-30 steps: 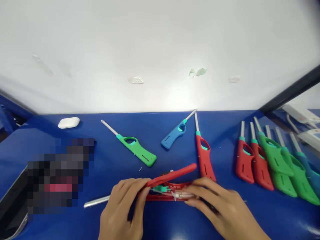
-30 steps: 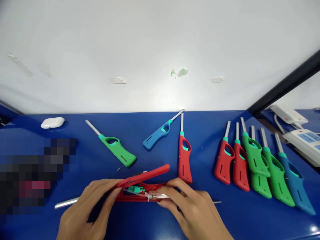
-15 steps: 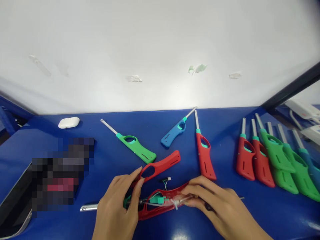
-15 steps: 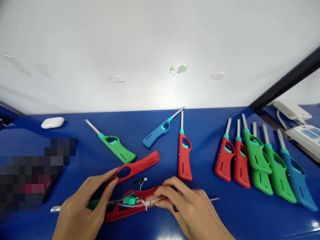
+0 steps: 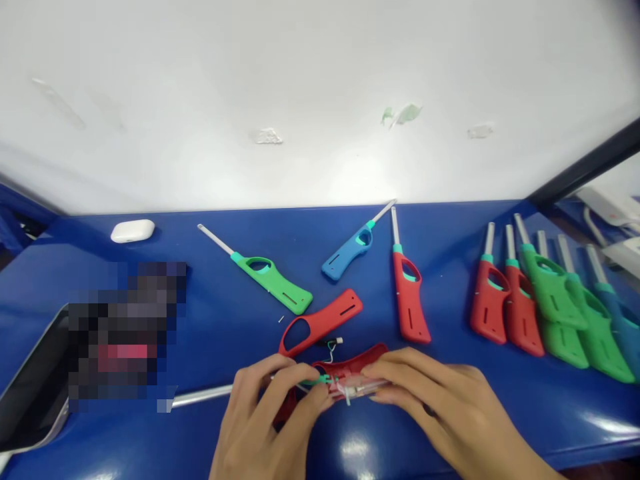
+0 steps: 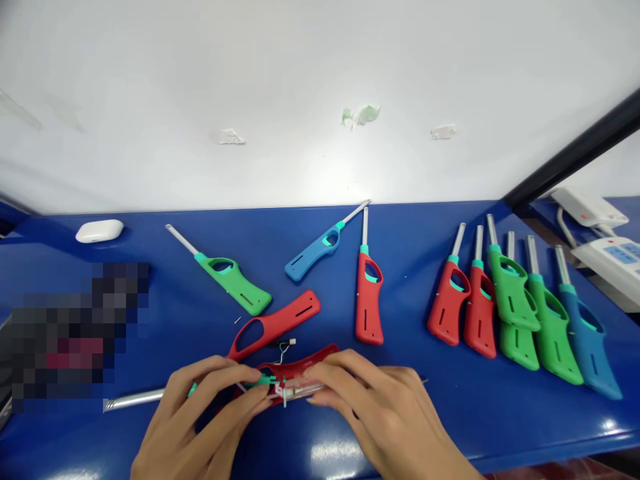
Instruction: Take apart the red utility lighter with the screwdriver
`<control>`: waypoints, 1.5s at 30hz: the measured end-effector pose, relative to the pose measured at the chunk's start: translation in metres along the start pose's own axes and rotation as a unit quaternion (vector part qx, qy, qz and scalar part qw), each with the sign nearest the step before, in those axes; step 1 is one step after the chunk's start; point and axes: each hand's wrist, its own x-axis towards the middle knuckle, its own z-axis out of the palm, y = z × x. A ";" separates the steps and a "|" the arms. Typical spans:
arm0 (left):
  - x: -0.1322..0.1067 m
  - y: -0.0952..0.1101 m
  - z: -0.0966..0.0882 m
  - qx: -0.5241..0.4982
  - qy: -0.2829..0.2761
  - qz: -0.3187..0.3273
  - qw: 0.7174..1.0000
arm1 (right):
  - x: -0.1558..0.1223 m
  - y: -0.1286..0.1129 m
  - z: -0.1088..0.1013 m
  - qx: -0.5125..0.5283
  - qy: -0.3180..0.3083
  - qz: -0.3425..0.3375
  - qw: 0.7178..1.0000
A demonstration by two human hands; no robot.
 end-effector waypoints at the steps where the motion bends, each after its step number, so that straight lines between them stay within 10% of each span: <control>1: -0.001 -0.001 -0.001 0.006 0.002 0.003 1.000 | -0.001 0.001 -0.001 -0.017 0.015 -0.008 1.000; 7: -0.002 -0.003 -0.008 0.010 0.078 -0.048 0.996 | -0.005 0.017 -0.012 -0.135 0.118 -0.004 0.984; 22: -0.022 -0.025 -0.028 0.047 -0.007 -0.095 0.994 | 0.013 -0.006 0.020 -0.159 -0.035 -0.057 0.985; 32: -0.021 -0.029 -0.023 0.039 0.011 -0.081 0.996 | 0.016 -0.018 -0.012 -0.084 0.032 -0.092 0.992; 45: -0.018 -0.023 -0.019 0.032 0.020 -0.116 0.992 | -0.042 0.027 -0.012 -0.142 -0.073 -0.068 0.985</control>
